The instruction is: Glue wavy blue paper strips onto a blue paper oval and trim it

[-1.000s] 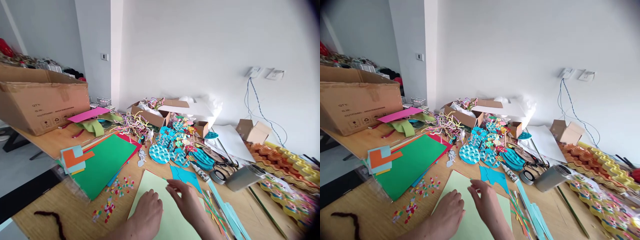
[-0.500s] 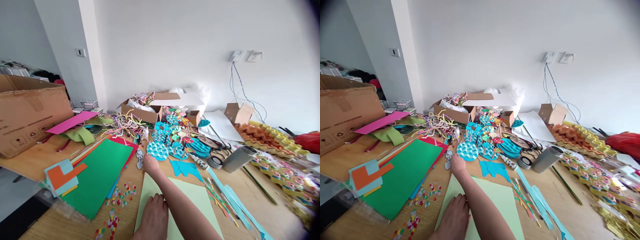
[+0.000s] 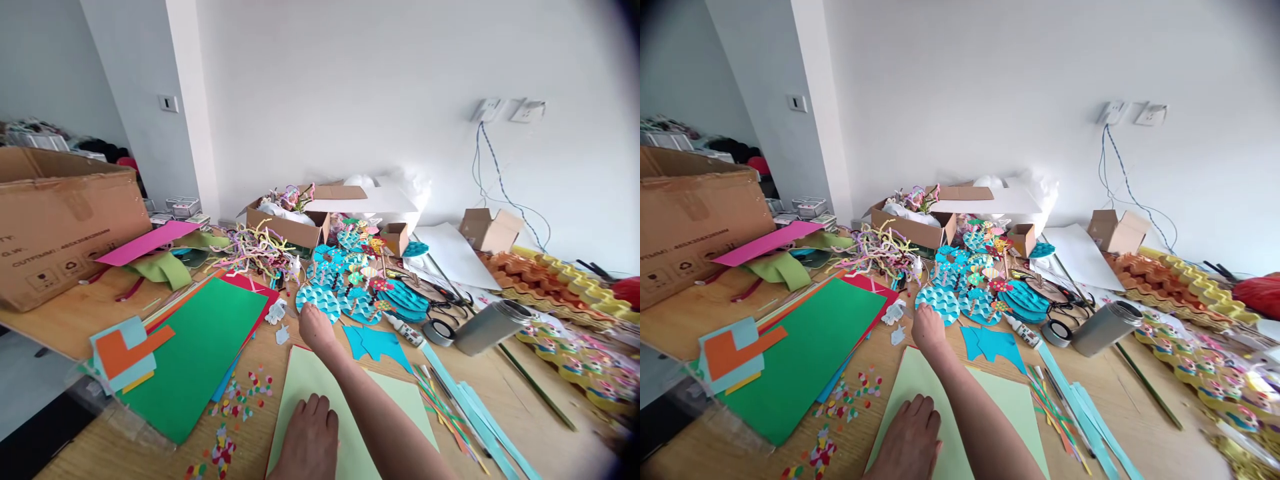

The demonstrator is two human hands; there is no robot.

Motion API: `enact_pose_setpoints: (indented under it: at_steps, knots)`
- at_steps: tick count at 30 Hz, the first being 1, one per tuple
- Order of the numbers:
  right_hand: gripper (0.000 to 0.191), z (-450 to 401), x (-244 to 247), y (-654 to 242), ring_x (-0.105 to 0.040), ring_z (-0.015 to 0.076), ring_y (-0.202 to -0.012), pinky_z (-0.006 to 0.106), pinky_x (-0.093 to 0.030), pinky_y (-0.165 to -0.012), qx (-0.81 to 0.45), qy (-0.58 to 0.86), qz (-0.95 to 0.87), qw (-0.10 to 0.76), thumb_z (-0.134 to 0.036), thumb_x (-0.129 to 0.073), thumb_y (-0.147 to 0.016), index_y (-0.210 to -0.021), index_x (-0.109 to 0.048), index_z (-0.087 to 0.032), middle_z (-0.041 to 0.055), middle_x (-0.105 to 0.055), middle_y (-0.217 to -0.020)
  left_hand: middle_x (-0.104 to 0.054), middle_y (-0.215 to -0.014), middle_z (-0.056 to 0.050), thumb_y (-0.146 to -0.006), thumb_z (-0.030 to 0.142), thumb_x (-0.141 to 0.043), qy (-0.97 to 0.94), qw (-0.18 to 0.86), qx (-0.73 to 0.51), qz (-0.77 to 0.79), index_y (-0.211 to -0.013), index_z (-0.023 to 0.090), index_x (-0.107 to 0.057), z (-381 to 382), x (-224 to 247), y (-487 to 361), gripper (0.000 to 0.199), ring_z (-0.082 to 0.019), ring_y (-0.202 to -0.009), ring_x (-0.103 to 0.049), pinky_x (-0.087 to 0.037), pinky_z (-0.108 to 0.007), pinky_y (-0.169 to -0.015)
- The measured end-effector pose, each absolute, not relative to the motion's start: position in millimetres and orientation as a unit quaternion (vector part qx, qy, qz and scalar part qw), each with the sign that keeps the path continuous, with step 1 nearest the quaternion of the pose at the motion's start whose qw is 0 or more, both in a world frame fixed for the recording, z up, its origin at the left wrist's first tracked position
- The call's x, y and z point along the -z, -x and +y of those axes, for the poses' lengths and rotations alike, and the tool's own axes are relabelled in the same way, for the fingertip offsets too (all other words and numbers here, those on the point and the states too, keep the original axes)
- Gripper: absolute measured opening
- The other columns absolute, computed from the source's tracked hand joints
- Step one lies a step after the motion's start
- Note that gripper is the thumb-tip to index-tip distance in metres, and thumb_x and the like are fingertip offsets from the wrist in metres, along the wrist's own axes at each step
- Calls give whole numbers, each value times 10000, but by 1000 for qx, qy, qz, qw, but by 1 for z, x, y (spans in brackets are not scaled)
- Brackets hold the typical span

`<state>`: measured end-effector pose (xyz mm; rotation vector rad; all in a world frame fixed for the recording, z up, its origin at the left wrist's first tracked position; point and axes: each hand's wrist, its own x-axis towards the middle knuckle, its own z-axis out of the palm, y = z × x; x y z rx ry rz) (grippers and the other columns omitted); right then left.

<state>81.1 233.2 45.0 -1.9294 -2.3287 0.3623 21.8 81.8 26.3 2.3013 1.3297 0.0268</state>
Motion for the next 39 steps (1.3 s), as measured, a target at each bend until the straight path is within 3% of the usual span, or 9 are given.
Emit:
enact_pose_setpoints:
  at_steps: [7, 15, 19, 26, 32, 39]
  knots:
    - [178, 226, -44, -106, -604, 212, -904, 298, -423, -753, -185, 651, -709, 197, -92, -408, -862, -969, -540, -146, 114, -646, -954, -599, -1098, -163, -855, 213, -468, -851, 222, -15, 476, -1044, 95, -616, 82, -29, -22, 268, -323, -1051, -503, -409, -464, -854]
    - [277, 162, -50, -188, -549, 132, -640, 243, -480, -550, -336, 603, -657, 302, -258, -435, -836, -1099, -463, -178, -27, -519, -728, -593, -994, -90, -851, 140, -443, -859, 159, -76, 480, -948, 161, -610, 72, -18, -18, 194, -263, -950, -514, -417, -433, -824]
    - [193, 119, -56, -234, -532, 112, -597, 236, -482, -540, -399, 598, -635, 284, -259, -503, -791, -953, -557, -168, -29, -527, -690, -582, -961, -67, -845, 114, -455, -858, 144, -95, 484, -912, 179, -598, 69, -13, -18, 171, -243, -918, -518, -424, -406, -809]
    - [237, 86, -60, -281, -552, 121, -598, 235, -452, -569, -370, 649, -656, 112, -138, -521, -762, -975, -616, -181, -32, -578, -661, -576, -928, -64, -856, 101, -445, -866, 121, -93, 475, -865, 183, -589, 71, -13, -18, 166, -236, -898, -534, -444, -391, -798]
    - [280, 88, -60, -301, -586, 203, -899, 324, -413, -791, -218, 737, -632, 101, -108, -514, -793, -1047, -622, -155, 103, -640, -1008, -578, -921, -63, -859, 96, -432, -870, 104, -96, 473, -848, 188, -585, 72, -14, -18, 180, -233, -891, -540, -453, -383, -782]
    - [260, 56, -47, -299, -619, 221, -888, 312, -432, -763, -196, 775, -593, 101, -223, -550, -821, -1064, -606, -150, 92, -667, -951, -573, -895, -57, -863, 104, -437, -875, 86, -104, 465, -841, 192, -582, 72, -8, -16, 171, -224, -872, -539, -449, -364, -771]
